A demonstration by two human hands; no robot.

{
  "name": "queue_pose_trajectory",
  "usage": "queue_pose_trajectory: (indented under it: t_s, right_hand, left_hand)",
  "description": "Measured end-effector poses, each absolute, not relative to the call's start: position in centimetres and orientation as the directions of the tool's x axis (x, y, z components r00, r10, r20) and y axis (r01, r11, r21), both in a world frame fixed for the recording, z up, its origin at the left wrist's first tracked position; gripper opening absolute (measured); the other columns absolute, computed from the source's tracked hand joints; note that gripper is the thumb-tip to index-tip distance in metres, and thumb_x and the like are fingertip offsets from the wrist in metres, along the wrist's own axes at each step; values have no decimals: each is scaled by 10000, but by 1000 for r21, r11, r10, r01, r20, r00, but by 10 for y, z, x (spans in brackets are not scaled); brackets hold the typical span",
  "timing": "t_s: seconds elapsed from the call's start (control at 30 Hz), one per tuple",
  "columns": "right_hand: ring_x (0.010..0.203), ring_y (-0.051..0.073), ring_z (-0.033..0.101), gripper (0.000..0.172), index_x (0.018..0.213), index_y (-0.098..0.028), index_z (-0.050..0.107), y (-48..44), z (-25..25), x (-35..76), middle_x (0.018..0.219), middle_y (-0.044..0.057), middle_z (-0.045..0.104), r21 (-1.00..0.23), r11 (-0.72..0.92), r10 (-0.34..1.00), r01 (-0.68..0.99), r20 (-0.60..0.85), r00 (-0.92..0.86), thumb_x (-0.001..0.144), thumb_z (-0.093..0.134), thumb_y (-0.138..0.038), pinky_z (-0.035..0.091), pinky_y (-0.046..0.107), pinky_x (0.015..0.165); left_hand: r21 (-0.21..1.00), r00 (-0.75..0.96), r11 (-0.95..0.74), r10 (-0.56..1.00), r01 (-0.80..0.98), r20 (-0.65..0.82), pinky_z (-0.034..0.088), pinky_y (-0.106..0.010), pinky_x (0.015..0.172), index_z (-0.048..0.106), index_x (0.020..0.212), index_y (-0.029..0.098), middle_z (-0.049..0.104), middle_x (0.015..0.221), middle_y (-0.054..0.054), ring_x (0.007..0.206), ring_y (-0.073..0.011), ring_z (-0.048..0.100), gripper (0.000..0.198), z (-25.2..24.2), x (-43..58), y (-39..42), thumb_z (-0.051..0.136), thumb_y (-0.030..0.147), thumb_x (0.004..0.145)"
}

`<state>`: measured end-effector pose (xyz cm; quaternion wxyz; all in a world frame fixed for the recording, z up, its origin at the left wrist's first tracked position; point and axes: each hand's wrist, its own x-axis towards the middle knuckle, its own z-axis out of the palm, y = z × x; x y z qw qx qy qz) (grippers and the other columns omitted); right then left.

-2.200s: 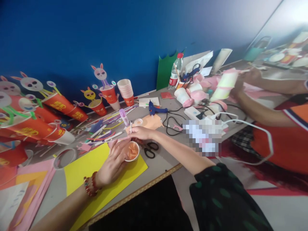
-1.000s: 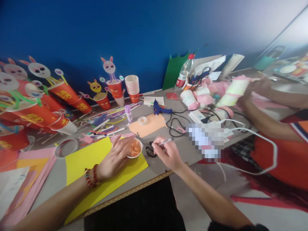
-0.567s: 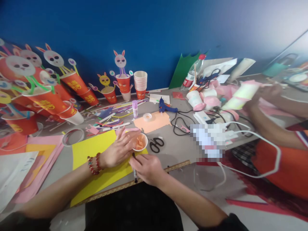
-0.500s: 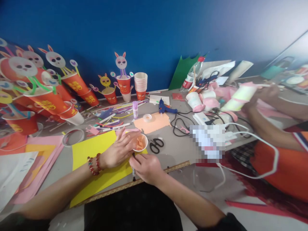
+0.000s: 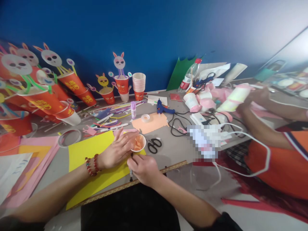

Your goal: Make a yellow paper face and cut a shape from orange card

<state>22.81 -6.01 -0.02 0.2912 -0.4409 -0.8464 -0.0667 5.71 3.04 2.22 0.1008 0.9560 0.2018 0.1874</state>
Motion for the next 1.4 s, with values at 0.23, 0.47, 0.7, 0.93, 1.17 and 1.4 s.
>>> queue_pose_trajectory:
  t_s: [0.23, 0.47, 0.7, 0.93, 1.17, 1.4]
  right_hand:
    - [593, 128, 577, 136, 861, -192, 590, -70, 9, 255, 709, 5, 640, -614, 510, 850, 603, 466, -245, 930, 487, -134, 425, 235, 577]
    - [409, 92, 459, 209, 809, -202, 525, -20, 16, 310, 578, -37, 565, -942, 109, 959, 317, 184, 216, 948, 520, -358, 357, 209, 426]
    - [427, 87, 464, 189, 792, -169, 554, 73, 24, 291, 553, -46, 543, -953, -37, 951, 300, -126, -284, 861, 548, -345, 359, 178, 410]
    - [409, 59, 379, 54, 810, -139, 603, 113, 32, 263, 524, -94, 435, -939, -39, 693, 340, -271, -668, 812, 550, -147, 283, 150, 367]
    - [396, 66, 413, 98, 858, -95, 639, 136, 35, 243, 512, -85, 501, -934, -31, 572, 357, -309, -760, 797, 685, -157, 314, 178, 367]
    - [1012, 236, 639, 313, 1219, -155, 587, 132, 43, 220, 1208, 79, 614, -972, -32, 649, 233, -198, -734, 959, 600, -330, 560, 422, 841]
  left_hand:
    - [294, 845, -893, 427, 340, 322, -62, -616, 1186, 581, 1010, 189, 379, 1537, -146, 1430, -266, 328, 152, 20, 57, 31, 445, 161, 948]
    - [301, 849, -894, 421, 330, 319, -36, -614, 1187, 586, 1059, 182, 384, 1530, -160, 1421, -273, 339, 204, 22, 55, 31, 449, 124, 920]
    - [250, 838, -906, 415, 342, 355, 14, -620, 1188, 596, 973, 189, 397, 1531, -122, 1444, -269, 285, 184, 21, 57, 32, 435, 112, 930]
    - [191, 841, -912, 408, 362, 355, 27, -623, 1182, 585, 955, 190, 392, 1537, -118, 1444, -275, 284, 155, 22, 57, 33, 441, 137, 942]
    - [189, 843, -914, 405, 360, 354, 33, -647, 1172, 576, 1041, 201, 406, 1527, -125, 1440, -291, 293, 178, 25, 58, 31, 459, 136, 924]
    - [216, 856, -922, 381, 322, 350, 29, -668, 1162, 548, 1054, 216, 360, 1554, -119, 1443, -294, 283, 196, 24, 57, 33, 424, 130, 928]
